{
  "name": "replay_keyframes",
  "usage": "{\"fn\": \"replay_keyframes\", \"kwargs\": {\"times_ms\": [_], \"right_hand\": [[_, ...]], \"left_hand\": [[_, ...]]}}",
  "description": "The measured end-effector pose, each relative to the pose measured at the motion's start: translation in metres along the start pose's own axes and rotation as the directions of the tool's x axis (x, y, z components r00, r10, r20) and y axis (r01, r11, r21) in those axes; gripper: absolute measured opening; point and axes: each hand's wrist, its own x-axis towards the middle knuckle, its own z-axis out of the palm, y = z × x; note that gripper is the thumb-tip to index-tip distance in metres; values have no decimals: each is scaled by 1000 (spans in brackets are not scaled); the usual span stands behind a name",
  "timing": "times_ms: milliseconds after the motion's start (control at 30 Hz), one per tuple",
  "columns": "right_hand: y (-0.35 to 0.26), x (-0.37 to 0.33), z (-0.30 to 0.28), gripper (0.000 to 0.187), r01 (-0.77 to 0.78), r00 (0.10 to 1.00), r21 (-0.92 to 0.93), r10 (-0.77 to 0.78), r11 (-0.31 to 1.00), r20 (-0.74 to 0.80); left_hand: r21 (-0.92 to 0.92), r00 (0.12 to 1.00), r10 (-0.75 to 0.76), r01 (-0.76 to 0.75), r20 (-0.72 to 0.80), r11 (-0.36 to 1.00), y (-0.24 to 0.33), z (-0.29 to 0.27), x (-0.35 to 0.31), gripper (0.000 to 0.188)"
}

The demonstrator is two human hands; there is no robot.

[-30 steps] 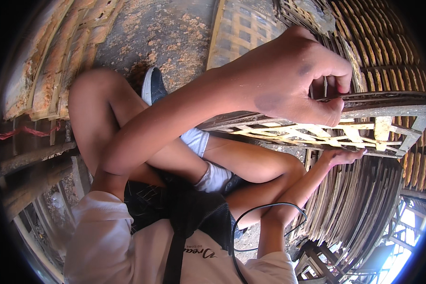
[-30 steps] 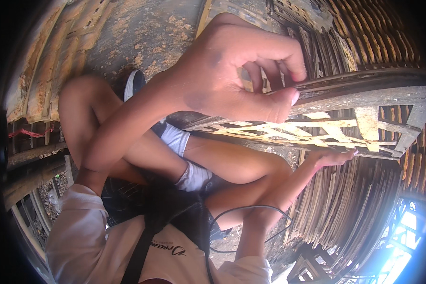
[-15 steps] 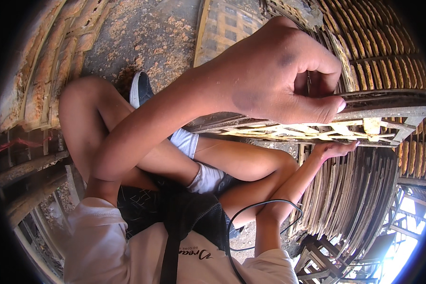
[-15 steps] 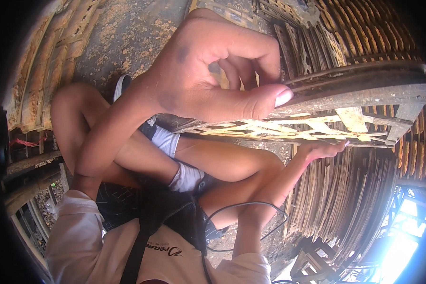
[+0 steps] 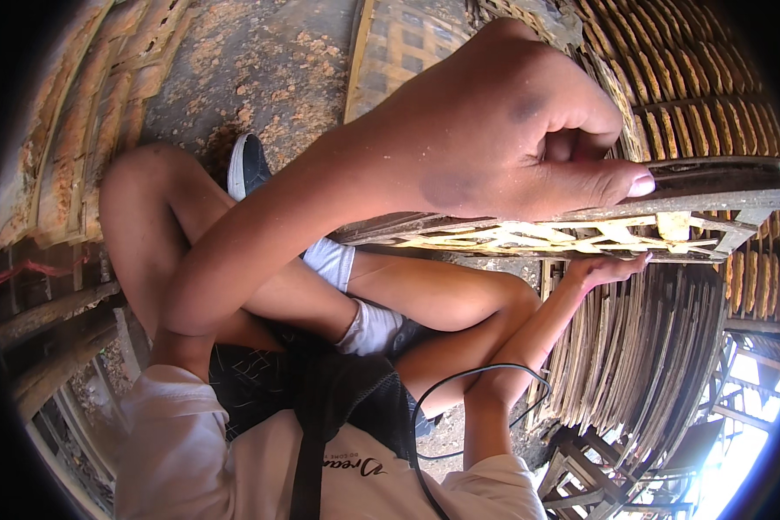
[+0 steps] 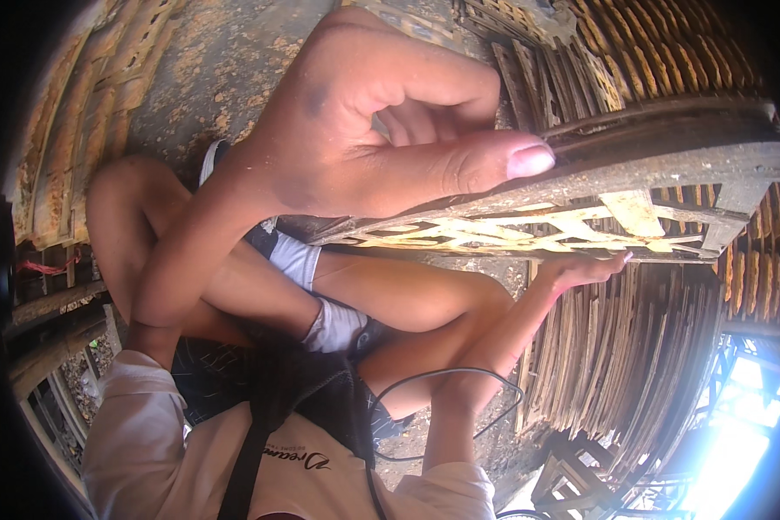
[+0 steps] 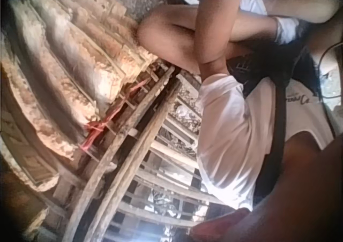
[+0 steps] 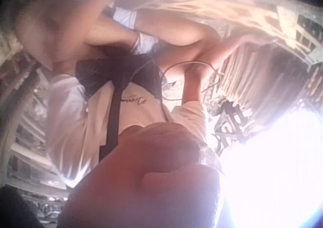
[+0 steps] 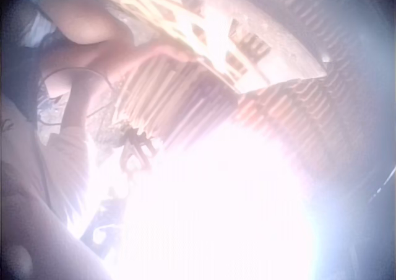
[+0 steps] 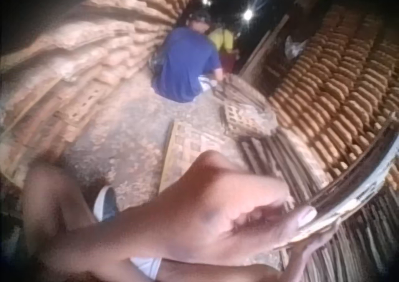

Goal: The person sits on the floor and assembles a wooden lattice frame by hand, aligning and fitting wooden slats into a grid pattern. They handle multiple lattice pieces, adjusting and securing them together without visible tools.

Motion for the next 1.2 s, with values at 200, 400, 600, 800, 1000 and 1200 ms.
{"fn": "replay_keyframes", "kwargs": {"times_ms": [200,400,600,800,1000,1200], "right_hand": [[-1,3,-4,84,11,1000,49,-13,999,23],[-7,-2,4,83,-30,999,20,31,999,-35],[-11,-4,5,82,-55,998,18,55,998,-24],[-12,-4,3,82,-42,997,104,35,994,65],[2,4,-5,84,-35,999,67,33,997,27],[-7,-1,3,63,-35,995,122,47,992,-90]], "left_hand": [[-62,998,-47,49,40,997,4,-7,0,36],[-119,987,-115,128,110,985,8,-17,-2,31],[-233,970,-134,181,204,955,13,-27,1,24],[-93,896,-184,240,403,966,28,-48,19,28],[97,914,-209,187,346,978,25,-28,8,31],[-23,974,18,-13,224,1000,22,-22,7,34]]}}
